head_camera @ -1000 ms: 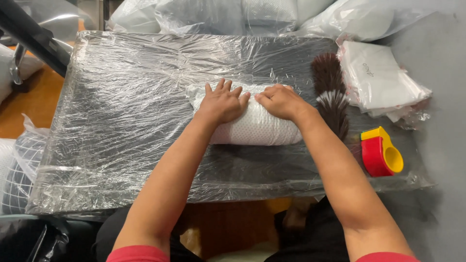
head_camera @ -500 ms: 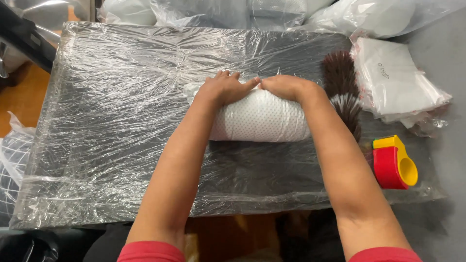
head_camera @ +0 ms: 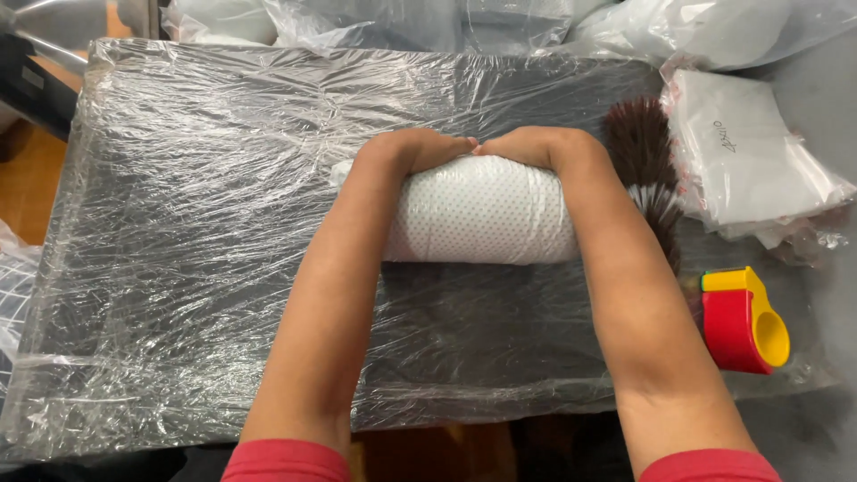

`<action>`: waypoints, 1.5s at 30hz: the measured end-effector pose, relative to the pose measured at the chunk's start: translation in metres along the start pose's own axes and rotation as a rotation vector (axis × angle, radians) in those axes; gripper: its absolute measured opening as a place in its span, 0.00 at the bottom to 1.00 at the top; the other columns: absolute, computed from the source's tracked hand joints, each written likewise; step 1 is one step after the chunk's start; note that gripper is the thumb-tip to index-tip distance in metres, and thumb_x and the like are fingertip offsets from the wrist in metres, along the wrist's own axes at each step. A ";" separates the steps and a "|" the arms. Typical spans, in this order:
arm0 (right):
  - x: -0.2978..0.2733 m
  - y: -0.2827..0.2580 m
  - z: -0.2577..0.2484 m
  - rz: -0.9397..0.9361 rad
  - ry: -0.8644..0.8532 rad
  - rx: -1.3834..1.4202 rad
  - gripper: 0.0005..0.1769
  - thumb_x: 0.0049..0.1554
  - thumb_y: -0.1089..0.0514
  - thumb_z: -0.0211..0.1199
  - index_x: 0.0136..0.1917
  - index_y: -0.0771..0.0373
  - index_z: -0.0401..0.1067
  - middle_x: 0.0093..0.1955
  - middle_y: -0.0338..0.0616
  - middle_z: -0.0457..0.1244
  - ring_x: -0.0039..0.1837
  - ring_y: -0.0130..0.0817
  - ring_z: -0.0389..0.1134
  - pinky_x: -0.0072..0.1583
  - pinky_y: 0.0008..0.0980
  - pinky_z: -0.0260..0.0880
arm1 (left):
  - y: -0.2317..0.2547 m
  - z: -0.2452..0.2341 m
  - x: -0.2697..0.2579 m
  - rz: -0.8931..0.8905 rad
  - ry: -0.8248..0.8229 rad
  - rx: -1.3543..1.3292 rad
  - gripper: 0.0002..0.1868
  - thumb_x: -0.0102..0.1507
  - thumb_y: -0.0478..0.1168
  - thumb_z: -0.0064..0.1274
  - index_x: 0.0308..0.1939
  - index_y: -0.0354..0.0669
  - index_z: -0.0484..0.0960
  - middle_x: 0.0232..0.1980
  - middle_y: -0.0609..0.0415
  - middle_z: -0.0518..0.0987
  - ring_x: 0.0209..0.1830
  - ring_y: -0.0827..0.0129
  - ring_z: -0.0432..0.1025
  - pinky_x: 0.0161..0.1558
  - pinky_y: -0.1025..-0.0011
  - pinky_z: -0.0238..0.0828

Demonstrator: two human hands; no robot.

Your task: Rolling a white pillow and placing it into a black plastic shipping bag, sealing it with tape, and then placing it into a larger clear plastic bag.

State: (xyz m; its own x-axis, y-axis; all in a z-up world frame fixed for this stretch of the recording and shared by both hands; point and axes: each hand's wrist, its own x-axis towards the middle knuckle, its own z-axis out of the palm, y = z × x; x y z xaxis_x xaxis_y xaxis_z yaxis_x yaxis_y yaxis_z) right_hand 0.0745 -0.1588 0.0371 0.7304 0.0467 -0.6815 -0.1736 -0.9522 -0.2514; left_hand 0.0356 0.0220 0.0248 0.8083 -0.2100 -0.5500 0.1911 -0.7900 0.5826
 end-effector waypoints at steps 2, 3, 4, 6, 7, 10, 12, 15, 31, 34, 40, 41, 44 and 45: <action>0.006 -0.002 -0.002 0.008 -0.001 -0.013 0.46 0.46 0.30 0.59 0.72 0.55 0.70 0.77 0.45 0.58 0.80 0.46 0.53 0.78 0.51 0.52 | 0.002 -0.005 -0.004 -0.003 -0.001 -0.012 0.51 0.57 0.73 0.36 0.69 0.37 0.75 0.73 0.39 0.69 0.77 0.45 0.58 0.75 0.54 0.51; 0.009 -0.001 -0.001 0.022 -0.007 -0.023 0.46 0.46 0.30 0.59 0.72 0.54 0.71 0.78 0.44 0.58 0.80 0.45 0.54 0.78 0.51 0.52 | 0.004 -0.006 -0.006 -0.007 -0.009 -0.023 0.49 0.58 0.71 0.35 0.68 0.37 0.75 0.73 0.39 0.70 0.77 0.46 0.58 0.75 0.54 0.51; 0.010 -0.001 -0.002 0.024 -0.010 -0.023 0.46 0.46 0.30 0.59 0.72 0.54 0.71 0.78 0.44 0.58 0.80 0.45 0.54 0.78 0.51 0.52 | 0.002 -0.006 -0.002 -0.007 -0.013 -0.024 0.49 0.58 0.71 0.35 0.68 0.37 0.75 0.73 0.39 0.70 0.77 0.46 0.58 0.75 0.54 0.51; 0.013 -0.002 -0.004 0.035 -0.008 0.018 0.50 0.45 0.29 0.58 0.74 0.57 0.68 0.79 0.46 0.56 0.81 0.47 0.51 0.78 0.52 0.51 | -0.001 -0.009 0.005 -0.004 -0.022 -0.029 0.47 0.58 0.71 0.37 0.68 0.39 0.76 0.73 0.40 0.70 0.77 0.47 0.59 0.75 0.54 0.52; 0.014 -0.001 -0.004 0.033 -0.009 0.019 0.50 0.45 0.29 0.58 0.74 0.57 0.68 0.79 0.46 0.56 0.81 0.47 0.51 0.78 0.52 0.51 | 0.000 -0.010 0.004 -0.005 -0.021 -0.028 0.47 0.58 0.71 0.37 0.68 0.39 0.76 0.73 0.40 0.70 0.77 0.47 0.59 0.75 0.54 0.52; 0.019 0.001 -0.002 0.040 -0.004 0.000 0.49 0.44 0.30 0.60 0.73 0.57 0.69 0.78 0.47 0.57 0.80 0.47 0.53 0.77 0.53 0.52 | 0.003 -0.011 0.000 0.006 -0.032 -0.006 0.48 0.57 0.72 0.39 0.67 0.40 0.77 0.72 0.40 0.71 0.76 0.46 0.59 0.75 0.54 0.51; 0.029 0.003 0.001 0.016 0.011 0.032 0.49 0.45 0.30 0.62 0.74 0.58 0.68 0.78 0.47 0.57 0.81 0.47 0.52 0.78 0.53 0.49 | 0.004 -0.010 0.002 -0.003 -0.003 -0.003 0.48 0.56 0.72 0.40 0.66 0.40 0.78 0.71 0.42 0.72 0.75 0.46 0.61 0.75 0.53 0.52; 0.039 0.010 0.001 0.022 -0.011 0.035 0.51 0.43 0.28 0.62 0.74 0.57 0.68 0.79 0.45 0.56 0.82 0.45 0.51 0.79 0.53 0.47 | -0.002 -0.004 0.014 -0.027 0.018 -0.015 0.46 0.58 0.71 0.40 0.65 0.41 0.79 0.71 0.42 0.72 0.75 0.48 0.62 0.75 0.53 0.52; 0.028 0.017 0.013 -0.101 0.002 -0.046 0.51 0.43 0.26 0.55 0.72 0.57 0.70 0.77 0.46 0.59 0.80 0.47 0.54 0.79 0.52 0.50 | -0.022 0.022 0.044 -0.022 0.060 0.121 0.54 0.54 0.78 0.32 0.66 0.40 0.77 0.71 0.40 0.71 0.74 0.46 0.62 0.74 0.52 0.55; 0.028 0.022 0.017 -0.149 0.034 -0.100 0.48 0.47 0.27 0.50 0.71 0.58 0.71 0.77 0.47 0.59 0.79 0.49 0.56 0.79 0.50 0.52 | -0.031 0.029 0.055 -0.009 0.117 0.150 0.53 0.56 0.78 0.30 0.65 0.40 0.77 0.69 0.40 0.73 0.73 0.47 0.64 0.73 0.53 0.57; 0.006 0.033 0.024 -0.233 0.077 -0.076 0.50 0.55 0.25 0.39 0.80 0.54 0.58 0.82 0.47 0.52 0.83 0.47 0.47 0.81 0.47 0.43 | -0.033 0.047 0.038 0.048 0.275 0.143 0.44 0.64 0.69 0.26 0.65 0.37 0.72 0.67 0.36 0.74 0.69 0.47 0.68 0.71 0.49 0.58; 0.001 0.034 0.028 -0.238 0.113 -0.072 0.45 0.57 0.26 0.37 0.75 0.52 0.65 0.78 0.46 0.57 0.81 0.47 0.51 0.80 0.49 0.46 | -0.035 0.051 0.039 0.051 0.310 0.176 0.43 0.65 0.68 0.23 0.64 0.38 0.72 0.66 0.38 0.75 0.69 0.48 0.68 0.71 0.49 0.57; -0.012 0.040 0.039 -0.301 0.194 -0.113 0.42 0.60 0.27 0.35 0.68 0.52 0.74 0.71 0.47 0.64 0.77 0.48 0.57 0.78 0.50 0.51 | -0.032 0.059 0.020 0.081 0.364 0.221 0.42 0.67 0.66 0.17 0.64 0.40 0.72 0.66 0.41 0.76 0.71 0.51 0.67 0.71 0.49 0.55; -0.016 0.042 0.041 -0.358 0.241 -0.159 0.43 0.61 0.26 0.34 0.66 0.53 0.76 0.69 0.48 0.65 0.75 0.49 0.59 0.77 0.50 0.53 | -0.028 0.060 0.010 0.110 0.385 0.233 0.42 0.68 0.65 0.15 0.65 0.40 0.72 0.67 0.42 0.75 0.72 0.52 0.66 0.72 0.50 0.54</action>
State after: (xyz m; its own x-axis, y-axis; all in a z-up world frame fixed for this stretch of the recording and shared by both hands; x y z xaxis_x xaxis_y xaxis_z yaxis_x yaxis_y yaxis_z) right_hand 0.0284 -0.1871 0.0090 0.8618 0.3278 -0.3871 0.2075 -0.9242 -0.3206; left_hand 0.0044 0.0077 -0.0332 0.9731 -0.1059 -0.2048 -0.0022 -0.8926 0.4508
